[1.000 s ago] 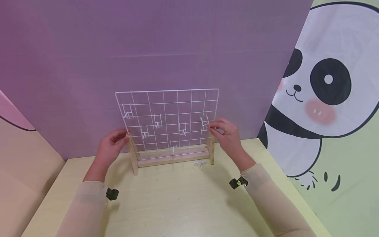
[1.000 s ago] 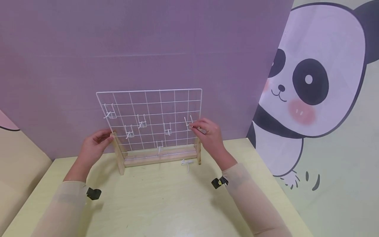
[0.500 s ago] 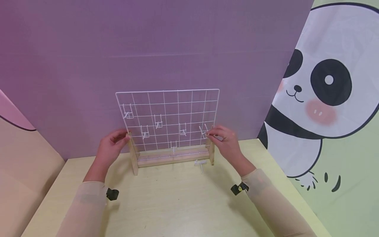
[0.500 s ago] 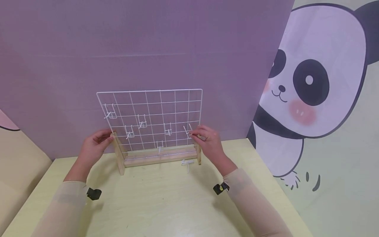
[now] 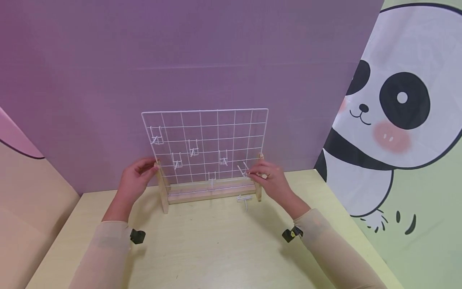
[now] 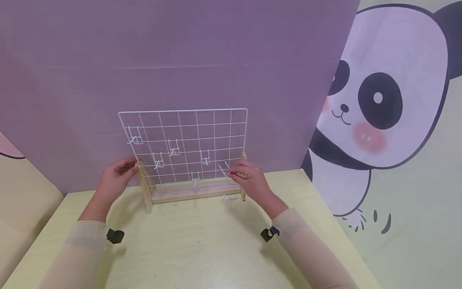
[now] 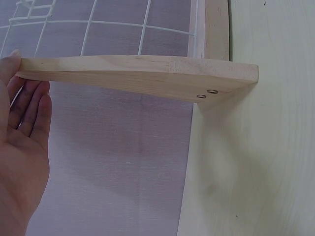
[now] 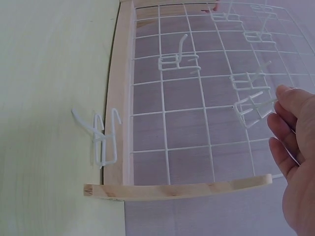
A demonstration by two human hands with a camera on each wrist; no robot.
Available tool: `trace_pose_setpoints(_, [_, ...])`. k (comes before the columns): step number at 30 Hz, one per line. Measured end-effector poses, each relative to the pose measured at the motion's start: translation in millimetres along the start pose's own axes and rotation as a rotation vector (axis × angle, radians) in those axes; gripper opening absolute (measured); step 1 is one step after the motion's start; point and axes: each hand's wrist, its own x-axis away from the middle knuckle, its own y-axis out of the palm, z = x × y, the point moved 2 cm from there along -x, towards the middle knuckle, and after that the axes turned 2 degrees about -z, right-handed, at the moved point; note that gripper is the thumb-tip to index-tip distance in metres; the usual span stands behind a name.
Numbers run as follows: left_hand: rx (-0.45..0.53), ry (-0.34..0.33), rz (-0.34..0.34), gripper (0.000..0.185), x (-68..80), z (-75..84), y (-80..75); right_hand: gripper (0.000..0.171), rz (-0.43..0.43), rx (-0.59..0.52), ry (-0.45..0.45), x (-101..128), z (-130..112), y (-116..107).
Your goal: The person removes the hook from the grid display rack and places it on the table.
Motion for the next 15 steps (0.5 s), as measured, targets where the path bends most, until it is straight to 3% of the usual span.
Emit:
trace_pose_setpoints(6, [0.006, -0.018, -0.009, 0.045, -0.3, -2.4, 0.4, 0.014, -0.046, 0.002, -0.02, 3.0, 4.2, 8.4])
trace_pose_setpoints(15, [0.028, -0.03, -0.019, 0.047, -0.6, -3.3, -0.1, 0.013, -0.138, 0.028, 0.024, 6.8, 7.6, 21.6])
